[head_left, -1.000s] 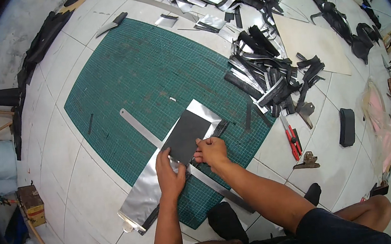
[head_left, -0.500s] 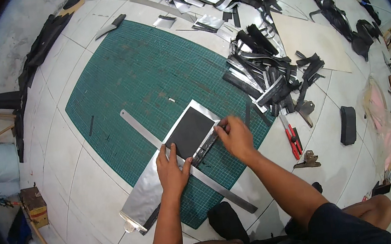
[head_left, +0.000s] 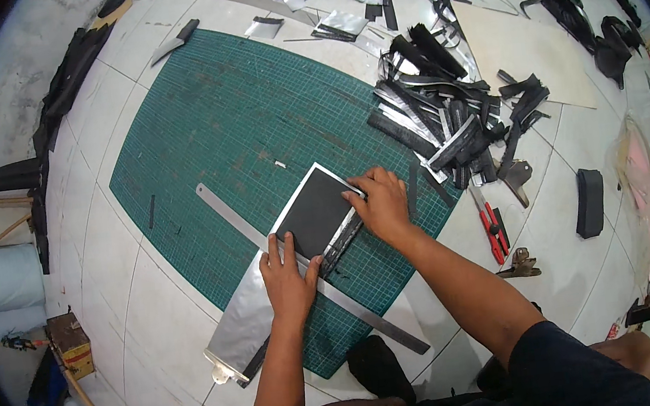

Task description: Cutting rectangular pieces of black and silver synthetic fabric using a utility knife and metal ruler on a cutting mat.

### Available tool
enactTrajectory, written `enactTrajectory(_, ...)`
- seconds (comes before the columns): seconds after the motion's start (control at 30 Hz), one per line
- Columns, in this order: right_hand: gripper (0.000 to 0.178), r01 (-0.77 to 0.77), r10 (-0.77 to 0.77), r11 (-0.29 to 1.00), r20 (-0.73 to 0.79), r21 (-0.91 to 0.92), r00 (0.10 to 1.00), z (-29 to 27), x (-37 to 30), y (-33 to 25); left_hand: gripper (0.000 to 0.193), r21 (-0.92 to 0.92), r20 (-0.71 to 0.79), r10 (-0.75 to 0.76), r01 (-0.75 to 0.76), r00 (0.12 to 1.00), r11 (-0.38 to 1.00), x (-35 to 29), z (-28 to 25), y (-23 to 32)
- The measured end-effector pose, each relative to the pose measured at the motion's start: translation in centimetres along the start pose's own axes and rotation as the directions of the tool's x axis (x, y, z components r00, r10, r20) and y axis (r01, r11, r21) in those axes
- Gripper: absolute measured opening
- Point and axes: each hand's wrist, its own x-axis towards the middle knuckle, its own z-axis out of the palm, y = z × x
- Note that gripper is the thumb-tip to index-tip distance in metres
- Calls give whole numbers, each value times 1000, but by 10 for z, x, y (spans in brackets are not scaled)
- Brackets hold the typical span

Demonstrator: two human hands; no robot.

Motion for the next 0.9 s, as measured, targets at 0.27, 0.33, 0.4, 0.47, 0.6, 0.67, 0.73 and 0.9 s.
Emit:
enactTrajectory(0.27, 24, 1, -2, 1000, -41, -24, 999, 6, -1, 3, 75, 9, 7, 12, -12, 1000, 1000, 2, 5, -2)
enactTrajectory(0.33, 23, 5, -7, 1000, -57, -30, 998, 9, -2, 5, 73, 11, -20, 37, -37, 999, 999, 3, 5, 0)
enactTrajectory(0.4, 22, -3, 0, 999, -49, -48, 999, 9, -2, 3, 73, 31, -18, 31, -31, 999, 999, 3, 6, -1)
enactTrajectory(0.47, 22, -2, 0, 999, -43, -47, 999, 9, -2, 1, 74, 50, -17, 25, -24, 1000, 998, 4, 6, -1)
enactTrajectory(0.6, 23, -20, 18, 998, -29, -51, 999, 8, -2, -1, 75, 46, 27, -7, 6, 1000, 999, 5, 4, 0)
enactTrajectory(0.67, 23, -7, 5, 999, -38, -54, 999, 8, -2, 1, 76, 51, 20, 5, -6, 1000, 999, 5, 4, 2)
enactTrajectory(0.73, 23, 4, -7, 998, -47, -61, 999, 9, -3, 2, 76, 44, 19, -1, 0, 1000, 999, 5, 3, 4)
enactTrajectory(0.9, 22, 2, -5, 998, -48, -58, 999, 11, -4, -1, 75, 69, 9, 18, -19, 1000, 997, 5, 5, -2)
